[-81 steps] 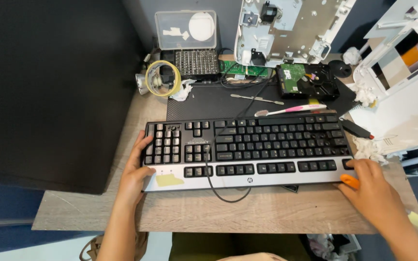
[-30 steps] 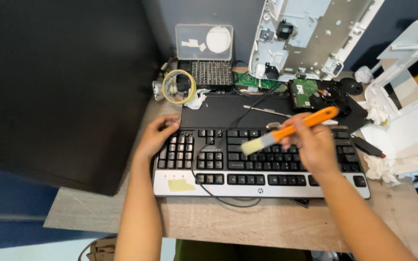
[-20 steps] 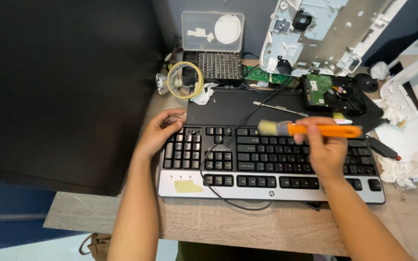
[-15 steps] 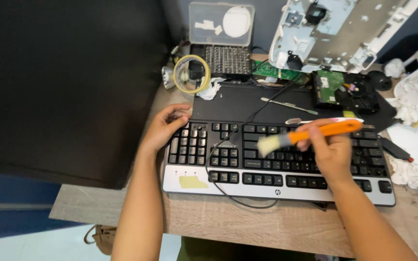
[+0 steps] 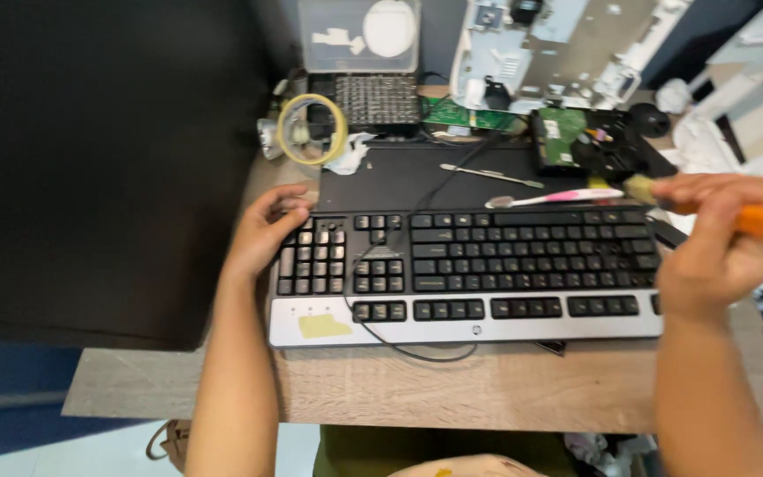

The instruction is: Cleaning a computer keyboard with a brush and reassembling the keys.

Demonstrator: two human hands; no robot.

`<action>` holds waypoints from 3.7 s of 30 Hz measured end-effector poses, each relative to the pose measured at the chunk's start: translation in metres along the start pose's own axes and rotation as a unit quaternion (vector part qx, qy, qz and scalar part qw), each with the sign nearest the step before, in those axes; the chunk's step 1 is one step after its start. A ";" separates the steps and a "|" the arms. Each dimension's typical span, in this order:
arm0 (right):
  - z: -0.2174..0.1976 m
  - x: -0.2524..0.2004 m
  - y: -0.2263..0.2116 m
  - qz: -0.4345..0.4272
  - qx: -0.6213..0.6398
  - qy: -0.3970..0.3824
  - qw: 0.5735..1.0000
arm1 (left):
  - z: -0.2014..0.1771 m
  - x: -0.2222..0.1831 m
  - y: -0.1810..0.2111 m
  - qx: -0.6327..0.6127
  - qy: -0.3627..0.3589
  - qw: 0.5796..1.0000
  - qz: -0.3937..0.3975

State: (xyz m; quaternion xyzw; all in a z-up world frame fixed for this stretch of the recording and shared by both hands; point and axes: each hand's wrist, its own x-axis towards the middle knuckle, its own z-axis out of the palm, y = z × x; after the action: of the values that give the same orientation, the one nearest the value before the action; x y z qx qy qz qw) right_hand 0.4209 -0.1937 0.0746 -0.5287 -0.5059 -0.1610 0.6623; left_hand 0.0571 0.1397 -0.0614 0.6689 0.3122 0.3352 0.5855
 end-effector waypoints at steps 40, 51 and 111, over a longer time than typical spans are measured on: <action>0.005 0.026 0.086 0.172 -0.410 -0.488 0.751 | 0.278 -0.238 0.032 -0.496 0.109 0.794 -0.333; 0.111 0.020 0.122 0.102 -0.363 -0.542 0.751 | 0.240 -0.269 0.024 -0.460 0.176 0.794 -0.357; -0.066 -0.013 0.104 0.124 -0.378 -0.648 0.650 | 0.003 -0.171 0.089 -0.120 0.040 0.942 -0.310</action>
State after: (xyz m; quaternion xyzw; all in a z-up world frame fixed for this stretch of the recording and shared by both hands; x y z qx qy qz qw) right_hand 0.5264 -0.2144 0.0128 -0.7611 -0.6310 0.1287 -0.0772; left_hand -0.0377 -0.0116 0.0126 0.4492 0.4850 0.1985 0.7236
